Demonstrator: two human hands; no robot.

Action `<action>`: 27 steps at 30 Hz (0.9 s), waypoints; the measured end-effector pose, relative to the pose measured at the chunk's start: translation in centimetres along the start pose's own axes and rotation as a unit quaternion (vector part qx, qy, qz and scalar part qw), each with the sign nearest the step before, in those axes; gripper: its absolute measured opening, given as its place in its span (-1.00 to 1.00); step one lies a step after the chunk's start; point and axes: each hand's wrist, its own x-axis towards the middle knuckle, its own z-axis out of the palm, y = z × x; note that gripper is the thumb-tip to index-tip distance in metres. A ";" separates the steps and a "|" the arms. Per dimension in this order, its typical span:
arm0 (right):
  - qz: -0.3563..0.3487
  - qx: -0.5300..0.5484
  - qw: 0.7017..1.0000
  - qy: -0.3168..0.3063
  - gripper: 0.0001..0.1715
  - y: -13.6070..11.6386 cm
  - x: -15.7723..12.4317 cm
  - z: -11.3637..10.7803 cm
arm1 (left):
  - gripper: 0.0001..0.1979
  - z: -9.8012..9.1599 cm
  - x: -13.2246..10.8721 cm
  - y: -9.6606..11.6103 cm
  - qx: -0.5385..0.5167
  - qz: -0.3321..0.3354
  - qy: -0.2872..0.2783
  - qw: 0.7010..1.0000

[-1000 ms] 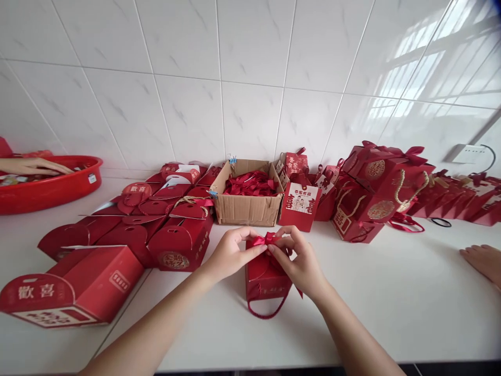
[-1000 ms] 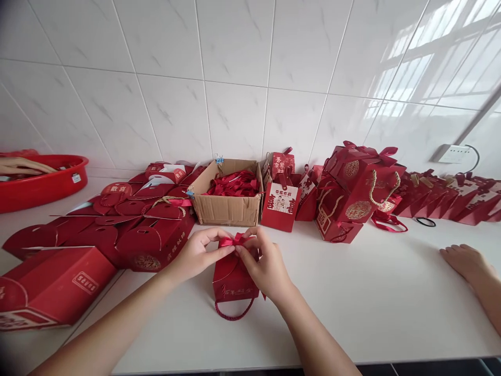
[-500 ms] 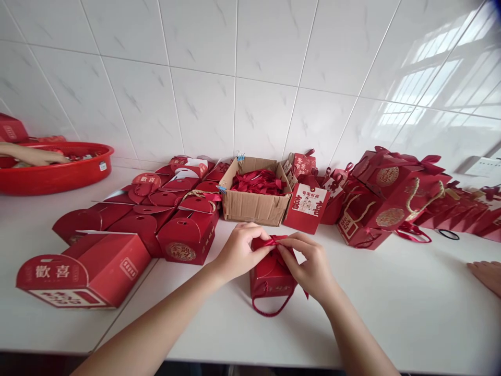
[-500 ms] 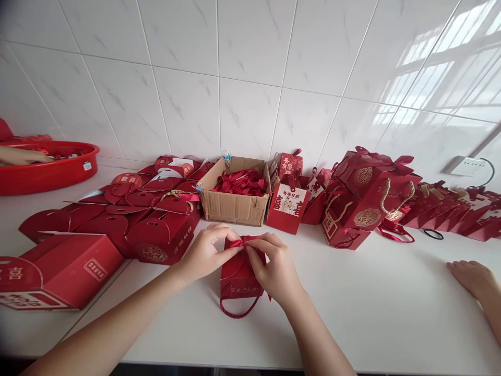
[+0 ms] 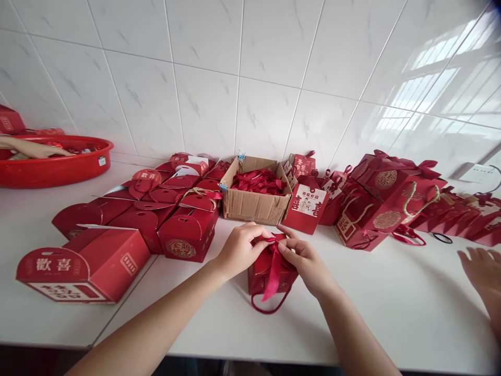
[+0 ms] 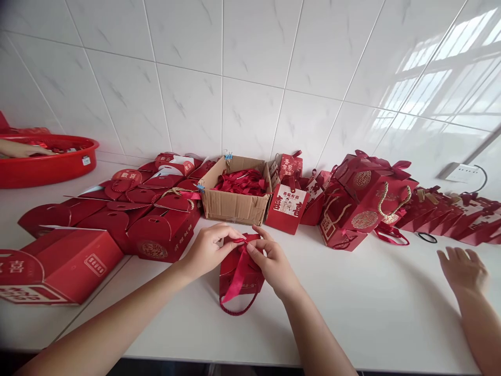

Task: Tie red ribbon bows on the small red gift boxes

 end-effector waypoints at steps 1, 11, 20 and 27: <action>-0.006 0.004 1.000 -0.003 -0.63 0.1 0.0 0.1 | -0.92 0.0 0.0 0.1 -0.007 -0.018 -0.002 1.000; -0.046 0.037 0.998 0.023 -0.65 1.1 0.5 0.4 | -0.91 -1.4 -0.2 1.0 -0.022 -0.019 -0.060 0.998; -0.035 0.026 0.999 -0.014 -0.69 0.1 0.1 0.3 | -0.85 -2.3 0.1 0.3 -0.059 -0.112 -0.074 0.989; -0.140 -0.171 0.971 0.086 -0.86 0.7 0.4 0.5 | -0.87 -3.3 0.3 0.6 -0.063 -0.124 -0.129 0.982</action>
